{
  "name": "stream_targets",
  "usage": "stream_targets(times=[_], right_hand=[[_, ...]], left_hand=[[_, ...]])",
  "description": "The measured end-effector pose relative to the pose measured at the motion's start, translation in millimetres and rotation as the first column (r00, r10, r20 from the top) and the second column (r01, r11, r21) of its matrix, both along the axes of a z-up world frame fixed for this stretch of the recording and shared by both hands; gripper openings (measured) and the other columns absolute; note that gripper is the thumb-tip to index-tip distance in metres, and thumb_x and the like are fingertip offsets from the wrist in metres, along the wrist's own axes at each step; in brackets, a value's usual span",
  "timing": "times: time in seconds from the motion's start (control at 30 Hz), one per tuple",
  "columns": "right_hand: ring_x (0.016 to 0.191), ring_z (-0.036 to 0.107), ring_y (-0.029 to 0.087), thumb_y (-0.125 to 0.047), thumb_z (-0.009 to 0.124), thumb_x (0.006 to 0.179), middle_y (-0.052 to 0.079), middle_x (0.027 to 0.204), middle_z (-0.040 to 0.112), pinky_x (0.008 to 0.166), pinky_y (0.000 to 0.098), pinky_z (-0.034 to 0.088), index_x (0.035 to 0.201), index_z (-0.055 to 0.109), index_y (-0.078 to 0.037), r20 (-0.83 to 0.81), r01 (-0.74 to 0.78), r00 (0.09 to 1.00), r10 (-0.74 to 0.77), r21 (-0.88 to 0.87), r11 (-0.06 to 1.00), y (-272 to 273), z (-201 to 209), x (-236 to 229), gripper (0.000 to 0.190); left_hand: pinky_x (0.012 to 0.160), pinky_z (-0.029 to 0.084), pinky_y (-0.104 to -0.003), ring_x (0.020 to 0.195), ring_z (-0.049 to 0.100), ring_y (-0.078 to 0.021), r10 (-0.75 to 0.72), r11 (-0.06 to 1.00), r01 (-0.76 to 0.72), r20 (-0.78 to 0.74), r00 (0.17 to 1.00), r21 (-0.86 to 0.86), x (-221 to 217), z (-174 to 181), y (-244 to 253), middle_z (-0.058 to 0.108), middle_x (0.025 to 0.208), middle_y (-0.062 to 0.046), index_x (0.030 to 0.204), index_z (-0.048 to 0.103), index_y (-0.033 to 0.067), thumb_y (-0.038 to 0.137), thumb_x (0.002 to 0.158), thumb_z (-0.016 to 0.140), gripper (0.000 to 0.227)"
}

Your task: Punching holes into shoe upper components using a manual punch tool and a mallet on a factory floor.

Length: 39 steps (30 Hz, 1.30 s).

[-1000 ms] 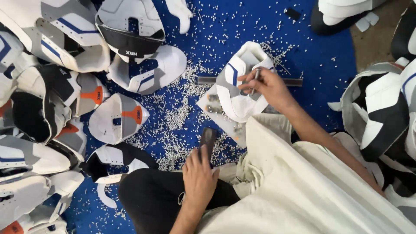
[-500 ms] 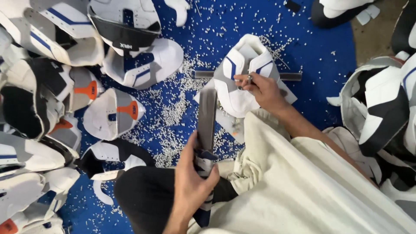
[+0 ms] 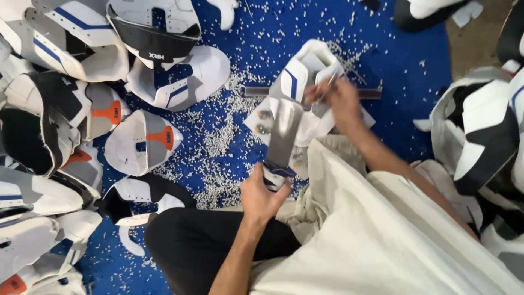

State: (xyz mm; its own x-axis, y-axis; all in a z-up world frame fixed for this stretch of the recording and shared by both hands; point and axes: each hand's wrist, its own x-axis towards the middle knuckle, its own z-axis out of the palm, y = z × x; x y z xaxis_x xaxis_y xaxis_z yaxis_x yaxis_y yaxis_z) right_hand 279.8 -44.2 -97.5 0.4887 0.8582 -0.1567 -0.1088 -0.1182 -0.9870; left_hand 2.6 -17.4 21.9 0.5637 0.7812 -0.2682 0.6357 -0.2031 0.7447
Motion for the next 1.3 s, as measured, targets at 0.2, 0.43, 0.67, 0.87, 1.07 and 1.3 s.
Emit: stream_targets(times=[0.2, 0.43, 0.67, 0.87, 1.07, 1.3], right_hand=[[0.105, 0.073, 0.022, -0.001, 0.049, 0.105, 0.017, 0.118, 0.073, 0.090, 0.0313, 0.059, 0.102, 0.059, 0.003, -0.212, -0.116, 0.970, 0.115, 0.012, 0.993, 10, 2, 5, 0.012], [0.110, 0.074, 0.022, 0.007, 0.047, 0.105, 0.017, 0.121, 0.073, 0.093, 0.0312, 0.059, 0.104, 0.060, 0.005, 0.095, -0.151, 0.985, 0.144, 0.075, 0.986, -2, 15, -7, 0.013], [0.101, 0.074, 0.021, -0.003, 0.057, 0.104, 0.016, 0.113, 0.077, 0.087, 0.0331, 0.059, 0.109, 0.067, 0.002, 0.322, -0.076, 0.944, 0.076, -0.011, 0.997, 5, 7, 1, 0.012], [0.102, 0.074, 0.017, -0.003, 0.052, 0.106, 0.012, 0.111, 0.075, 0.089, 0.0290, 0.059, 0.101, 0.060, 0.001, -0.076, -0.041, 0.996, 0.045, 0.061, 0.997, 11, 2, 8, 0.010], [0.104, 0.071, 0.019, 0.010, 0.052, 0.097, 0.014, 0.110, 0.076, 0.091, 0.0314, 0.056, 0.107, 0.065, 0.004, 0.335, -0.127, 0.937, 0.096, 0.070, 0.989, 1, 13, -8, 0.017], [0.100, 0.076, 0.018, 0.000, 0.049, 0.105, 0.009, 0.107, 0.076, 0.089, 0.0299, 0.061, 0.099, 0.060, -0.002, -0.195, 0.039, 0.981, -0.024, 0.072, 0.997, 24, 5, 15, 0.013]], left_hand=[[0.056, 0.053, -0.027, 0.055, 0.063, -0.0159, 0.150, 0.989, -0.141, 0.250, 0.957, -0.053, 10, 72, 10, 0.066, 0.066, -0.006, 0.088, 0.059, 0.0033, 0.023, 0.073, 0.085, 0.036], [0.064, 0.051, -0.029, 0.065, 0.060, -0.0181, -0.007, 0.996, -0.049, 0.613, 0.790, 0.074, 18, 61, 5, 0.060, 0.080, -0.007, 0.096, 0.054, 0.0027, 0.016, 0.078, 0.083, 0.036], [0.060, 0.055, -0.040, 0.063, 0.071, -0.0295, -0.053, 0.998, 0.053, -0.013, 0.999, 0.044, 16, 7, 0, 0.068, 0.071, -0.013, 0.089, 0.061, 0.0027, 0.024, 0.071, 0.090, 0.041], [0.057, 0.056, -0.037, 0.058, 0.067, -0.0229, -0.031, 0.958, -0.100, 0.445, 0.895, 0.268, 23, 35, 7, 0.067, 0.071, -0.010, 0.092, 0.058, 0.0020, 0.026, 0.069, 0.085, 0.043], [0.055, 0.052, -0.035, 0.061, 0.066, -0.0255, -0.037, 0.990, -0.004, 0.287, 0.957, 0.140, 18, -41, 3, 0.067, 0.071, -0.011, 0.088, 0.059, 0.0043, 0.019, 0.073, 0.087, 0.035], [0.064, 0.058, -0.031, 0.063, 0.073, -0.0201, 0.016, 0.996, -0.049, 0.400, 0.916, 0.072, 35, 67, 16, 0.074, 0.076, -0.008, 0.095, 0.061, 0.0033, 0.020, 0.070, 0.084, 0.037]])
